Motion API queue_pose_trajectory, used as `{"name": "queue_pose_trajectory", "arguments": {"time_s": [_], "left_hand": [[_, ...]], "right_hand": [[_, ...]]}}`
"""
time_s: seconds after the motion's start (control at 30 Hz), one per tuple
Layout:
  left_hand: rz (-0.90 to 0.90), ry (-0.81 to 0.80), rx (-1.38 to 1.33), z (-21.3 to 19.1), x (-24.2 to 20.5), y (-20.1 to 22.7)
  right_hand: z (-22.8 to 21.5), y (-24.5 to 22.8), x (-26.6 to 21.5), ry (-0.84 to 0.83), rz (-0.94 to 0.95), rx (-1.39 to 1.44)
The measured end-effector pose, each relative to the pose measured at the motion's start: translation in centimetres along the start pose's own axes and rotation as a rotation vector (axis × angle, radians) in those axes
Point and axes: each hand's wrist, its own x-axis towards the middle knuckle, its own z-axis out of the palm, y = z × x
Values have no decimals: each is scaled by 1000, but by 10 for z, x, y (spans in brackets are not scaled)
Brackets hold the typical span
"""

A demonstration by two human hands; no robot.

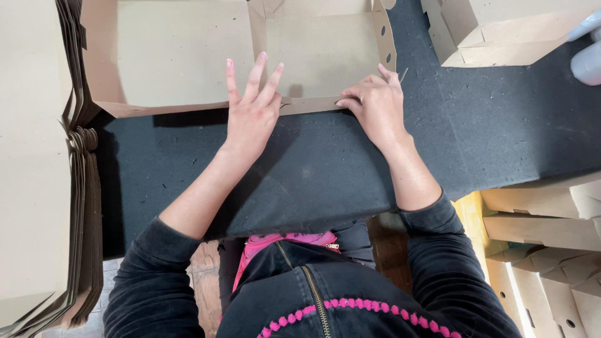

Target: The person assembles cardboard boxes by folding the sides and tucking in the tabs by hand, then stacks the completed boxes on the table.

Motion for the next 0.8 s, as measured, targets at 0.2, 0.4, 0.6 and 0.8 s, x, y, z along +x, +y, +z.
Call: {"name": "queue_pose_trajectory", "arguments": {"time_s": [0.2,0.4,0.6,0.8], "left_hand": [[200,17,-37,16,-7,-3],[71,60,-145,-1,-6,-9],[4,157,-324,-1,-19,2],[-187,111,-545,-35,-68,-42]], "right_hand": [[2,-6,2,103,-76,-28],[-14,10,0,-91,101,-40],[-42,26,-9,-250,368,0],[-49,42,-12,-165,449,189]]}}
